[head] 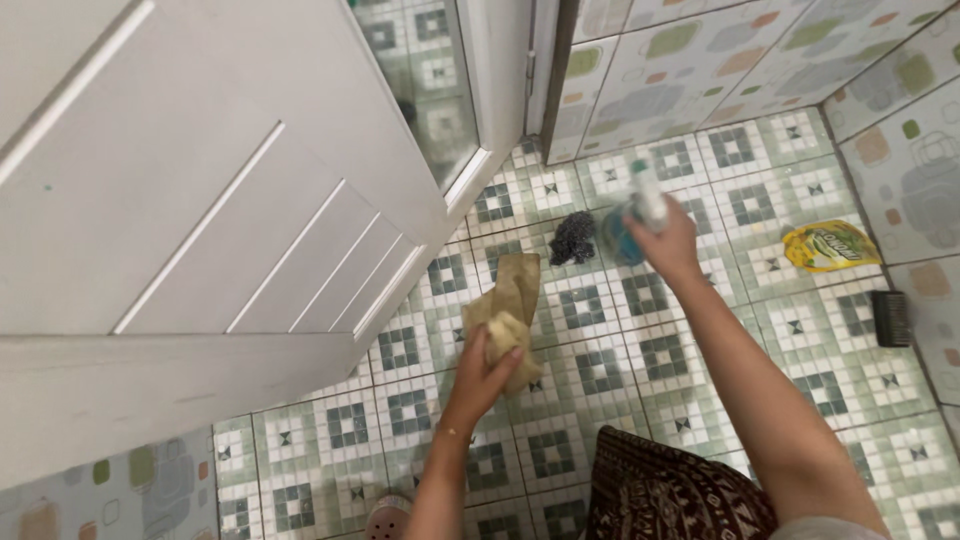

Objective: The person sprays cleaner on a white door with a glass panel, then wipes it with a cloth. They scrub the door frame with a steel wool pad, wipe again, and place the cleaning items on a mat. Finally, they pour liquid from a yellow packet into a purple scoop and dip the steel wool into a bucket of water.

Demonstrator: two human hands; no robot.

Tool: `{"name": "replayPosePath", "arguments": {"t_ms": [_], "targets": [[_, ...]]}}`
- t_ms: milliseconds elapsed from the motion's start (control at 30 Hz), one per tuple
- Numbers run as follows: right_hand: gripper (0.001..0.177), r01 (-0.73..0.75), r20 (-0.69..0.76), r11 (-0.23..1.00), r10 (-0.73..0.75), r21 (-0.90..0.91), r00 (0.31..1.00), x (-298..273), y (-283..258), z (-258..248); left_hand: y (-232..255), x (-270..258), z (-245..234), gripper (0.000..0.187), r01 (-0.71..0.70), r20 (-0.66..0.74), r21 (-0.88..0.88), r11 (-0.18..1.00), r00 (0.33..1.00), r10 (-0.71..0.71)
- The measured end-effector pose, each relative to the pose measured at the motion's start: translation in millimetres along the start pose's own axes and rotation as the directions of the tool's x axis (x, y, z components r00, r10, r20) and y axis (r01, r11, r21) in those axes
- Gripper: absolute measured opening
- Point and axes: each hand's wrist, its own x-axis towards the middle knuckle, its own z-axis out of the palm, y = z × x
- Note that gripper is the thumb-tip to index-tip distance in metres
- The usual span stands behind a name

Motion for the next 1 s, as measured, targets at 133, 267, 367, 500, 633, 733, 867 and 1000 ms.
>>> {"name": "replayPosePath", "arguments": {"t_ms": [133,267,367,500,633,733,867,1000], "targets": [[0.044,0.265,0.263,0.964,-0.256,-0.001,0.930,-25,-47,-18,25,19,22,0.057,-0.217,0.186,0.320,0.922,0.969,0.164],[0.054,0.033,0.394,0.958,-0.148,0.285,0.907,-52,-83,-13,38,39,39,0.061,-0.311,0.223,0.298,0.902,0.942,0.251],[0.058,0.020,0.481,0.931,-0.207,0.365,0.852,-57,-103,-8,42,52,31,0.061,-0.436,0.196,0.501,0.748,0.899,0.392],[0.058,0.248,0.553,0.924,-0.374,0.291,0.745,-51,-120,3,41,59,15,0.058,-0.395,0.276,0.598,0.697,0.918,0.283],[0.054,0.244,0.645,0.902,-0.426,0.356,0.634,-47,-130,17,36,57,3,0.040,-0.401,0.322,0.622,0.672,0.914,0.247],[0.056,0.171,0.712,0.918,-0.387,0.358,0.586,-43,-130,27,32,48,2,0.037,-0.447,0.263,0.590,0.673,0.894,0.363],[0.069,-0.040,0.788,0.895,-0.369,0.444,0.493,-18,-106,38,34,37,0,0.044,-0.491,0.168,0.584,0.646,0.852,0.496],[0.054,-0.119,0.761,0.967,-0.099,0.226,0.642,9,-45,39,40,28,-7,0.044,-0.462,0.109,0.501,0.732,0.873,0.476]]}}
